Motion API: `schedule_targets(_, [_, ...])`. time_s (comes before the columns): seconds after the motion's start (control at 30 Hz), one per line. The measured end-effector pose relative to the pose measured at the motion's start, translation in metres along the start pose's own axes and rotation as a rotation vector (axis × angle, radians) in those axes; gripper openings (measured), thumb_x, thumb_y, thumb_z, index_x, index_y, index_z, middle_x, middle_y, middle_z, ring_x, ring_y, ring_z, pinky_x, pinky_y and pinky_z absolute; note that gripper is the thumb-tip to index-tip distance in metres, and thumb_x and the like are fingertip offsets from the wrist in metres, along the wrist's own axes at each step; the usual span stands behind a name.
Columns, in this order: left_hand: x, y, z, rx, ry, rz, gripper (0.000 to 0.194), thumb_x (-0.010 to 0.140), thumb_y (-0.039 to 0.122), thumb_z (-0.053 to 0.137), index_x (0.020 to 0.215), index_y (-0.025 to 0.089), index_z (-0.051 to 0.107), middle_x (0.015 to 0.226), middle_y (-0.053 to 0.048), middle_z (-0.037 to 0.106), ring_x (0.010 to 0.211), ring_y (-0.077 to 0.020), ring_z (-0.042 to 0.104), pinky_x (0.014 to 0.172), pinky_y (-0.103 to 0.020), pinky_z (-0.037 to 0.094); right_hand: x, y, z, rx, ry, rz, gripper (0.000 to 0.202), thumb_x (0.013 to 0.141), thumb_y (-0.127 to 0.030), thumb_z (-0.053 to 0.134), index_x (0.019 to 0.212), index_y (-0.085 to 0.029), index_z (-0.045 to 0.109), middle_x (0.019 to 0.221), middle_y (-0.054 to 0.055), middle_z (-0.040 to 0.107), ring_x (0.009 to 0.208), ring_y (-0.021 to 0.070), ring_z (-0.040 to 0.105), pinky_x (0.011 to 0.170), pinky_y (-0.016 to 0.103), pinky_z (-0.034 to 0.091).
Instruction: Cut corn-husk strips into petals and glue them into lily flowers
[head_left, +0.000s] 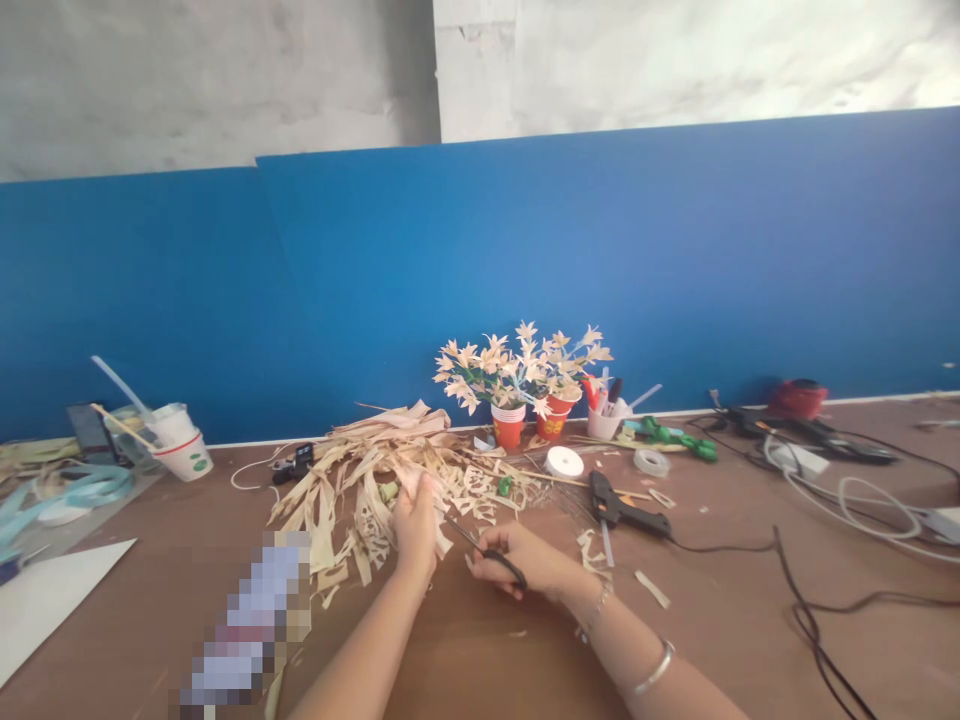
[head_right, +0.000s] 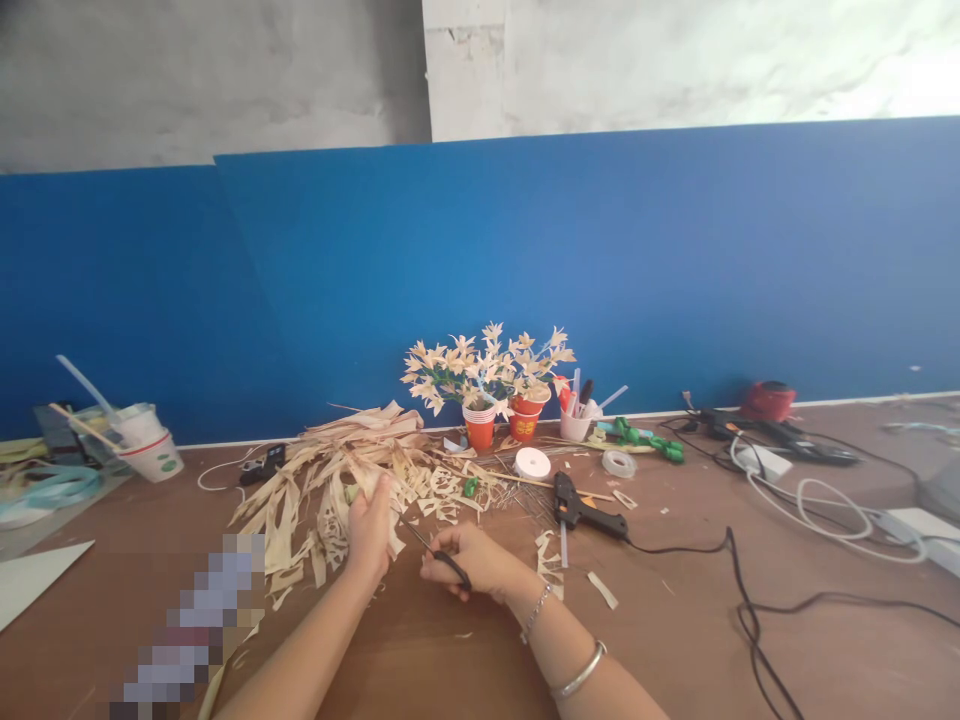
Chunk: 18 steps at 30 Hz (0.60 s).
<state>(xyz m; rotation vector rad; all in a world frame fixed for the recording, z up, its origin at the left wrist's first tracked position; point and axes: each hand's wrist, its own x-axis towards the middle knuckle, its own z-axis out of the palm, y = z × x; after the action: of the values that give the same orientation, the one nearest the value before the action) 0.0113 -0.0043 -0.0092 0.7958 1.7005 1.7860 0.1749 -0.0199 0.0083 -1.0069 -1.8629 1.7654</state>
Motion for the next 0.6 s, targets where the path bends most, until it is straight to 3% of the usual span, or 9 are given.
schedule_targets(0.33, [-0.006,0.0,0.002,-0.066,0.019,-0.02,0.044,0.076,0.052,0.057,0.098,0.014,0.063,0.089,-0.008,0.069,0.09,-0.0243,0.064,0.079,-0.032,0.048,0.0,-0.007,0.014,-0.006,0.088,0.046,0.013,0.067,-0.028,0.061,0.069,-0.016,0.055,0.041,-0.009,0.047,0.033,0.0045,0.039,0.033,0.014,0.032])
schedule_targets(0.6, [-0.008,0.002,0.001,-0.078,0.065,-0.076,0.047,0.074,0.058,0.055,0.089,0.013,0.061,0.072,-0.004,0.065,0.07,-0.0203,0.064,0.066,-0.031,0.049,0.002,-0.007,0.024,0.047,0.093,0.05,0.018,0.067,-0.032,0.064,0.068,-0.017,0.053,0.039,-0.009,0.046,0.033,0.0051,0.039,0.032,0.014,0.031])
